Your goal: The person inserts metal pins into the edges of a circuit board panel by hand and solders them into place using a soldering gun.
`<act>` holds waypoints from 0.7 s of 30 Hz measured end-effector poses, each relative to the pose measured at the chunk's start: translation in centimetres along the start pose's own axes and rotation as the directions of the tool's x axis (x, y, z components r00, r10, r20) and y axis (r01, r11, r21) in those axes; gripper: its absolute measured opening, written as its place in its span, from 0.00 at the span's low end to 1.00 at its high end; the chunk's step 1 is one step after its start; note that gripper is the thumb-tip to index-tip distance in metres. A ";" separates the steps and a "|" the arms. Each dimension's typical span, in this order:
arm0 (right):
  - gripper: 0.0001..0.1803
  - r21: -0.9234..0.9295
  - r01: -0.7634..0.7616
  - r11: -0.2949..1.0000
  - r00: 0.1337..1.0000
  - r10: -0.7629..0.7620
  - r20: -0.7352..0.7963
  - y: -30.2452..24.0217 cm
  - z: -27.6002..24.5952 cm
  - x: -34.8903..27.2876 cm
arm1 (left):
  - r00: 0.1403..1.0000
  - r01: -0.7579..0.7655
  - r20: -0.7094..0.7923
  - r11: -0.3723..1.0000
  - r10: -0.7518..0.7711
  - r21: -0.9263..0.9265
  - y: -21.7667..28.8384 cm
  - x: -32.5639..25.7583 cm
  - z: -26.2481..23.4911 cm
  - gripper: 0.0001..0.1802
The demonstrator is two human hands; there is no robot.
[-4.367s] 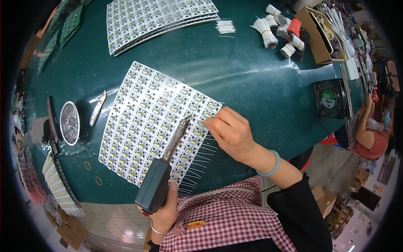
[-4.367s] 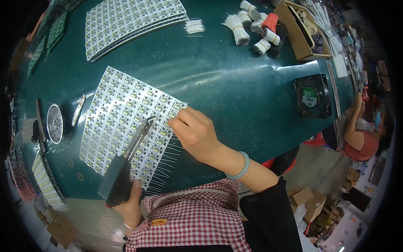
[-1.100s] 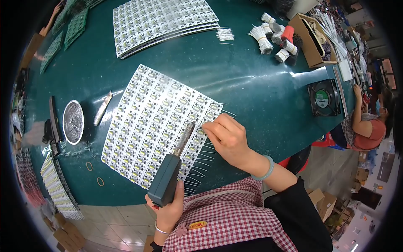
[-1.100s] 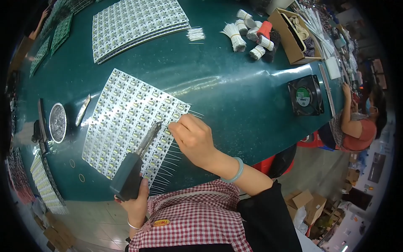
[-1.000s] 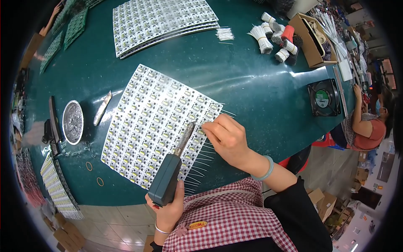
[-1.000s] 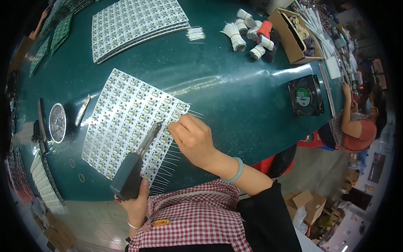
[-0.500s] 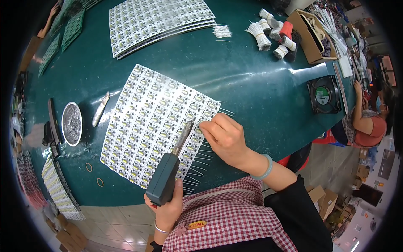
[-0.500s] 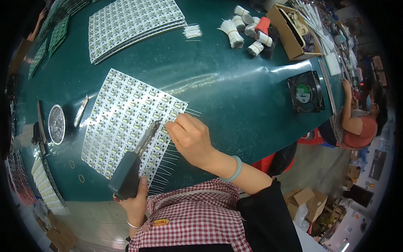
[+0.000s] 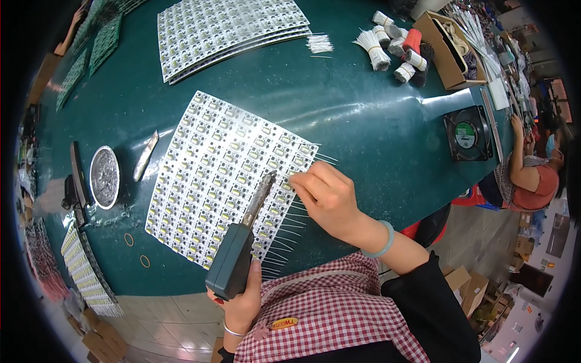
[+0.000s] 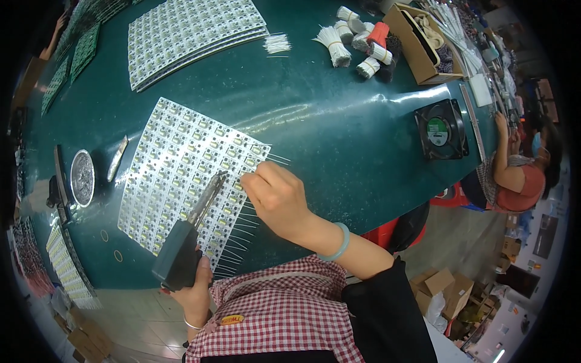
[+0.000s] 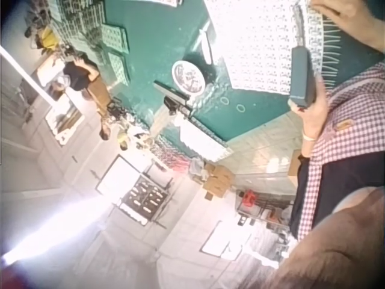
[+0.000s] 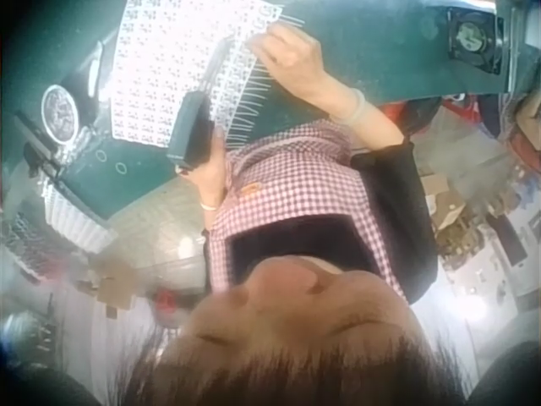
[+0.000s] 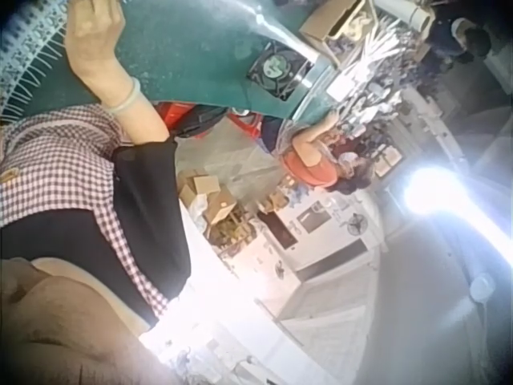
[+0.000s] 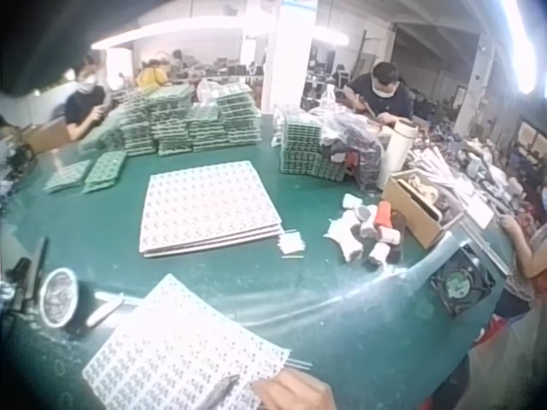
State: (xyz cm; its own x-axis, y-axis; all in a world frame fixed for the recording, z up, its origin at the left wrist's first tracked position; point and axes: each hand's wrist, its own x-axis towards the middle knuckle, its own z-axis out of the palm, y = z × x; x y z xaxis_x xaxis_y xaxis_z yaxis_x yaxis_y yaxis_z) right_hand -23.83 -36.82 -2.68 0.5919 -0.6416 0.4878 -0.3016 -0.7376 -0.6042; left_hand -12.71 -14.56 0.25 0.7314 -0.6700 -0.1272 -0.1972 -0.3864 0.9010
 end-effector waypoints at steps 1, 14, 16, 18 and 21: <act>0.06 0.003 0.002 1.000 1.000 -0.002 0.003 -0.2 -0.4 -0.1 | 1.000 0.007 -0.001 1.000 -0.007 0.006 0.2 0.0 0.0 0.19; 0.06 0.070 -0.029 0.997 0.999 0.028 0.023 -0.3 -0.2 0.0 | 1.000 0.020 0.003 0.999 -0.020 0.047 -0.1 -0.6 -0.7 0.17; 0.06 0.065 -0.031 0.997 0.999 0.029 0.029 -0.2 -0.2 0.0 | 1.000 0.028 -0.007 0.999 -0.028 0.021 0.1 -0.5 -0.6 0.16; 0.06 0.051 -0.014 0.999 0.999 0.012 0.034 -0.1 -0.1 0.0 | 1.000 0.012 0.003 0.999 -0.012 0.046 0.0 -0.6 -0.6 0.16; 0.06 0.043 -0.018 0.999 0.999 0.017 0.041 -0.2 0.0 -0.1 | 0.995 0.101 -0.018 0.994 -0.100 0.034 1.0 -0.5 -0.4 0.12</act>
State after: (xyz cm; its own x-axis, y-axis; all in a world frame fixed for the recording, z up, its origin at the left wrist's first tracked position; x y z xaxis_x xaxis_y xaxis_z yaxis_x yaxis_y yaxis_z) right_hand -23.84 -36.66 -2.59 0.6166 -0.6447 0.4518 -0.2799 -0.7159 -0.6396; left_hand -13.04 -14.33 1.40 0.7592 -0.6162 -0.2096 -0.1444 -0.4734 0.8689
